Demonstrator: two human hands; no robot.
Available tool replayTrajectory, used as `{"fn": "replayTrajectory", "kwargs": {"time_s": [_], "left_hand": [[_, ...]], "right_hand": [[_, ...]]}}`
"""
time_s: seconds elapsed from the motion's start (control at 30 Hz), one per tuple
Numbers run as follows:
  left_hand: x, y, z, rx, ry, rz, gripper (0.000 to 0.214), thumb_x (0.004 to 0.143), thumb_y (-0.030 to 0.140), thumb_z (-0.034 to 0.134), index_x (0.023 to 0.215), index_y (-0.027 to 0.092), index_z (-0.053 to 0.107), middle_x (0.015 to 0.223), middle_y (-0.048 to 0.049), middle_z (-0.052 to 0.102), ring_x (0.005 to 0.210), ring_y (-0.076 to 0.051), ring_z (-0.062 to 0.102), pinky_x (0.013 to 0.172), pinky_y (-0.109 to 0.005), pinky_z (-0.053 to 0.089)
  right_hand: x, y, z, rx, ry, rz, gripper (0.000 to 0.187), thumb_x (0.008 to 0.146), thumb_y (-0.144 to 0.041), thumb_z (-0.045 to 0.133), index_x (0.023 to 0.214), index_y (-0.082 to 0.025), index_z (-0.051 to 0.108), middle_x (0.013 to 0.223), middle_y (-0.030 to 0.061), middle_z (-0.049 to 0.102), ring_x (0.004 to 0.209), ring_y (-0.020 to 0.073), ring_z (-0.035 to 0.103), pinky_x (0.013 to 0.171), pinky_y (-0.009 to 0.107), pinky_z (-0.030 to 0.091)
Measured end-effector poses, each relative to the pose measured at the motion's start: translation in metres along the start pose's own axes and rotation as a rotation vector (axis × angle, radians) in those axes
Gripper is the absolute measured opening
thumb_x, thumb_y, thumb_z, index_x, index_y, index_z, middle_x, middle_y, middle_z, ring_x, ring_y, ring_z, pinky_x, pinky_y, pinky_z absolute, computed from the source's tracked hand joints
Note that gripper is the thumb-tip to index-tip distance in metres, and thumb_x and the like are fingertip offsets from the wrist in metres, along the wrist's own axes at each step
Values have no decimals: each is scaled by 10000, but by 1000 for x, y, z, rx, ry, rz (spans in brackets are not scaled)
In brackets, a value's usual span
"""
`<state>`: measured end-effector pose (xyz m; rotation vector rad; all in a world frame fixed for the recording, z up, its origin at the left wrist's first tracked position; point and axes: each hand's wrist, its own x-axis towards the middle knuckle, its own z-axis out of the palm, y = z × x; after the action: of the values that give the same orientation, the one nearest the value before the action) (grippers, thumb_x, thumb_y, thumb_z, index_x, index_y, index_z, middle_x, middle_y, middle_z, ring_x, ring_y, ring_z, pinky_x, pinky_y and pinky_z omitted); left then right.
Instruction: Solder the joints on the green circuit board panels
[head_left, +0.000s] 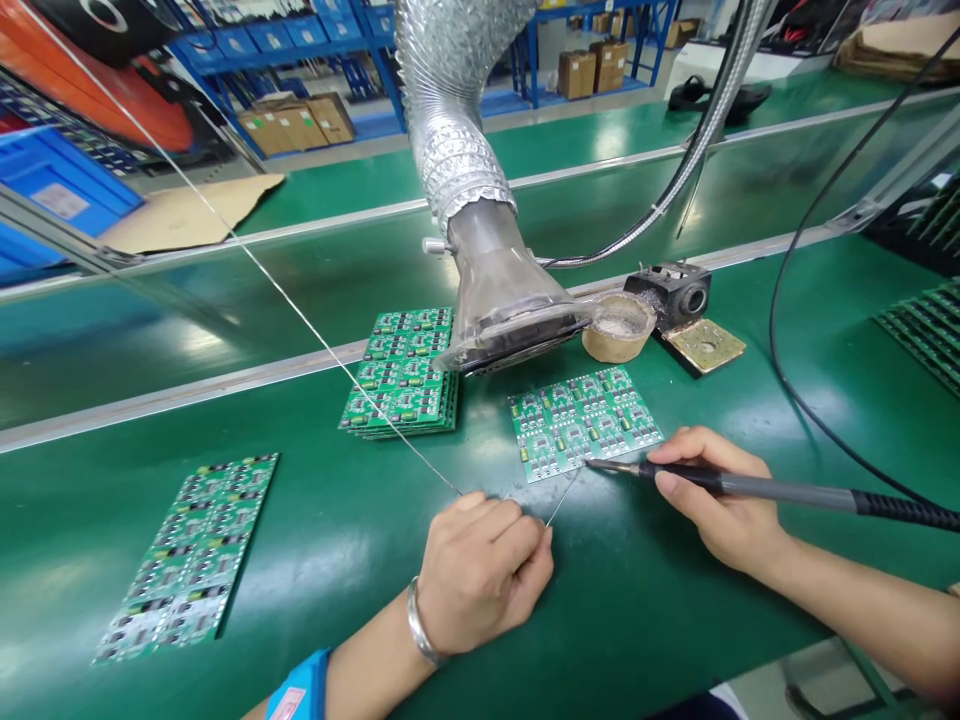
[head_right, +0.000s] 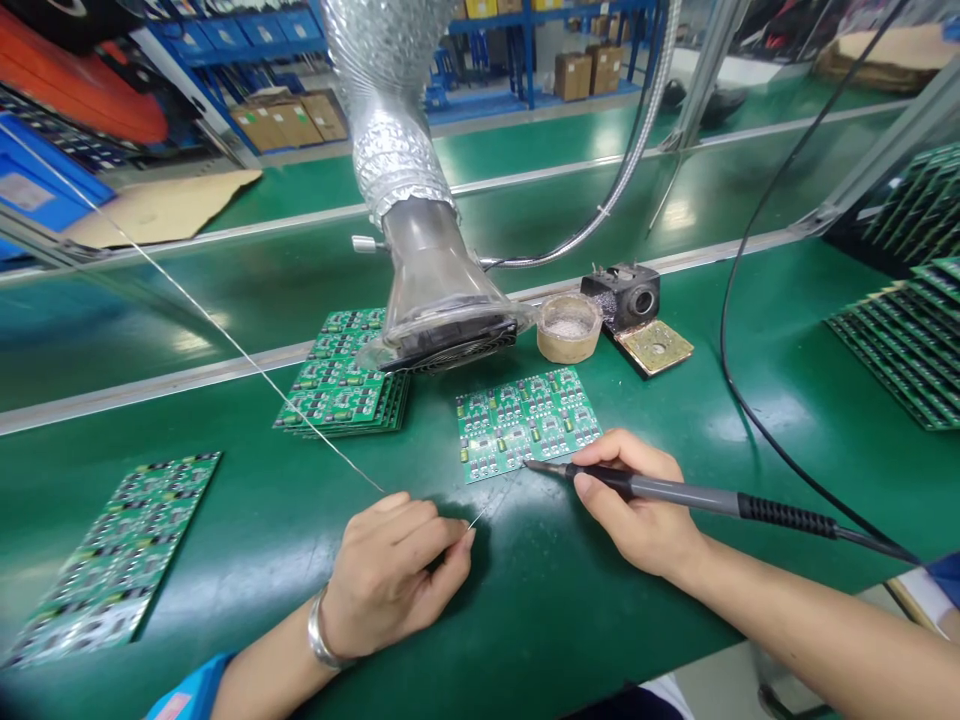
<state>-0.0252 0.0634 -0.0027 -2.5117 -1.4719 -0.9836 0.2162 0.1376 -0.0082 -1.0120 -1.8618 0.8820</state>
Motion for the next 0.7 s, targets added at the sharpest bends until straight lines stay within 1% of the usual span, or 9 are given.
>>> {"fn": "replayTrajectory", "kwargs": {"time_s": [0.13, 0.3, 0.43, 0.6, 0.7], "left_hand": [[1, 2, 0, 1, 1, -4, 186, 781, 145, 579, 602, 180, 542, 495, 45, 434, 464, -96, 319, 491, -281, 256], [2, 3, 1, 30, -36, 1, 184, 807, 158, 560, 625, 185, 555, 503, 45, 409, 473, -97, 321, 500, -272, 263], [3, 2, 3, 38, -62, 6, 187, 819, 172, 556, 633, 186, 552, 519, 45, 426, 482, -96, 333, 515, -271, 273], [4, 0, 6, 59, -66, 20, 230, 832, 185, 551, 606, 179, 512, 523, 46, 416, 487, -95, 338, 522, -272, 279], [5, -1, 7, 75, -89, 23, 219, 847, 196, 541, 629, 178, 520, 535, 42, 436, 494, -95, 358, 529, -274, 286]], "right_hand": [[-1, 1, 0, 43, 40, 4, 54, 828, -184, 587, 862, -226, 591, 684, -7, 585, 543, 116, 523, 480, 240, 423], [-1, 0, -1, 74, 85, 23, 37, 821, -192, 579, 823, -221, 600, 661, -5, 580, 532, 125, 515, 468, 249, 404], [-1, 1, -1, 58, 83, 34, 42, 813, -180, 582, 819, -218, 599, 650, -9, 580, 524, 122, 511, 471, 249, 403], [-1, 2, -1, 31, 62, 35, 53, 807, -166, 590, 825, -215, 599, 662, -11, 577, 537, 116, 516, 479, 239, 407], [-1, 1, -1, 26, 63, 37, 65, 803, -165, 595, 831, -224, 603, 667, -14, 578, 541, 115, 519, 483, 235, 410]]}}
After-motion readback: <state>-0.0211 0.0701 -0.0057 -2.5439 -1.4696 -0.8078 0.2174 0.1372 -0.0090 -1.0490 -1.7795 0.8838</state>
